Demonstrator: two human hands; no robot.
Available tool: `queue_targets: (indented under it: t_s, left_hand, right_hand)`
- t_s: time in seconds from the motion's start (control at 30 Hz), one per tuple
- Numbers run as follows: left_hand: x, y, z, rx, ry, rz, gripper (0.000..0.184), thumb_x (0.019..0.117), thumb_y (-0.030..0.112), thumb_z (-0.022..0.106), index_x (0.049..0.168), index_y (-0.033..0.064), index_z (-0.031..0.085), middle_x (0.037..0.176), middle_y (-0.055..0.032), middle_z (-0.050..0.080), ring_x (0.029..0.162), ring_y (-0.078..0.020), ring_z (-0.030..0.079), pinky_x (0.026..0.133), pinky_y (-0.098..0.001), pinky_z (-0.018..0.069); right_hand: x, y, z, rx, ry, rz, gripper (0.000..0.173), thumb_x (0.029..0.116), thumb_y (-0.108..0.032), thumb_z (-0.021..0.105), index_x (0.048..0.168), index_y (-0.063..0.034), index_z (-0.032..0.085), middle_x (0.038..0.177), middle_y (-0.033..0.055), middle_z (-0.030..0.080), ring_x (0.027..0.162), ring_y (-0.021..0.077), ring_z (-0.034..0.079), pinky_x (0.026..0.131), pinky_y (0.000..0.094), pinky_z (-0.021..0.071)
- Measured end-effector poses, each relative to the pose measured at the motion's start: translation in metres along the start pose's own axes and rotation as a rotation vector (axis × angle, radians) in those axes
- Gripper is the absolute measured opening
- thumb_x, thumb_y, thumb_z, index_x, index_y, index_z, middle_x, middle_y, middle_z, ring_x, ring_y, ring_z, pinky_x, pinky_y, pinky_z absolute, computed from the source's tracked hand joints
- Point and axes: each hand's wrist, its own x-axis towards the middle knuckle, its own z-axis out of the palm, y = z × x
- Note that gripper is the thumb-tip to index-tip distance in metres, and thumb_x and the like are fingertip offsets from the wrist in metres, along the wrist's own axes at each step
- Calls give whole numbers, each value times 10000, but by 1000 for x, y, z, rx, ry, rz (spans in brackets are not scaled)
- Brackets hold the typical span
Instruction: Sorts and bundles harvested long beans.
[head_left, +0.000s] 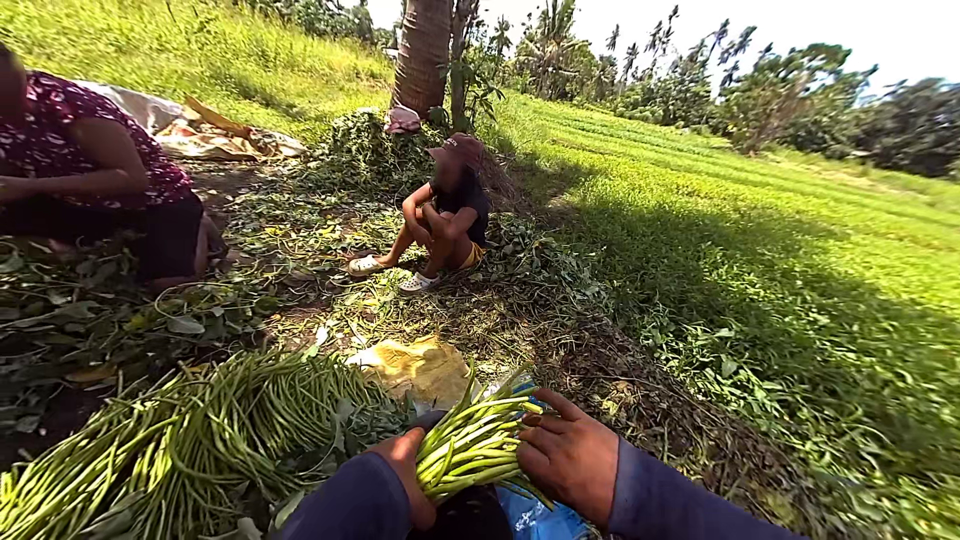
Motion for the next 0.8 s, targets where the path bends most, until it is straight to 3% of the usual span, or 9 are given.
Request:
queue_targets:
  t_s: [0.1,0.17,0.23,0.3,0.4,0.47,0.57,0.7,0.8]
  left_hand:
    - [-1,3,-1,14,-6,-7,950,664,341,922,1470,128,466,1329,-207,630,1252,-376,606,1025,-592,488]
    - [-2,5,-1,27,-5,-14,954,664,348,918,1473,130,462,1329,-206,631,1252,-381,607,1025,-596,488]
    - [-3,6,-1,47,-12,-22,956,674,355,913,1479,127,452,1330,-207,630,1254,-386,605,1025,-594,489]
    - [-4,7,0,65,-7,-24,946,675,358,908,1471,123,453,1315,-210,637,1240,-392,613,1012,-599,496]
    - [-7,9,4,76,9,-21,955,690,354,897,1485,120,422,1304,-215,639,1229,-396,620,1003,-596,502]
    - [-9,7,9,50,35,-17,955,711,370,880,1499,117,405,1280,-220,652,1211,-403,631,992,-602,506]
    - [-13,1,20,-3,91,-17,970,722,403,867,1510,95,392,1254,-232,667,1178,-418,651,981,-609,511]
    - [-8,-12,25,-36,130,16,970,695,408,884,1479,74,420,1218,-234,680,1154,-419,662,966,-609,520]
    - [1,-24,17,-99,83,28,964,656,370,918,1456,99,455,1221,-218,679,1171,-405,651,979,-610,512]
  right_hand:
    - [7,4,-8,-15,-51,2,108,1018,-114,520,976,-99,618,632,24,638,669,210,717,1056,511,516]
    - [13,4,-14,22,-191,70,198,1033,-120,499,1164,-65,637,599,50,632,599,235,700,1058,546,502]
    - [27,3,-25,159,-545,213,452,1062,-93,438,1512,-64,459,733,154,712,755,343,742,1167,610,347]
    - [46,5,-30,235,-829,331,438,1076,-76,410,1513,-96,404,868,211,716,899,393,729,1194,610,290]
    - [64,8,-35,261,-978,470,368,1081,-96,406,1448,-100,431,971,259,701,994,448,703,1036,616,451]
    - [53,6,-26,168,-768,449,337,1064,-86,452,1399,-87,488,877,234,701,876,433,721,876,590,535]
    - [8,6,34,-78,37,205,186,939,-127,621,1120,-112,660,583,50,597,518,244,647,572,418,584]
    - [-23,-17,69,43,309,199,109,987,-114,564,1089,-125,601,663,14,653,635,198,690,829,427,610]
    - [-34,-30,77,107,346,220,124,1043,-127,518,1138,-169,586,1063,34,743,870,187,740,997,426,560]
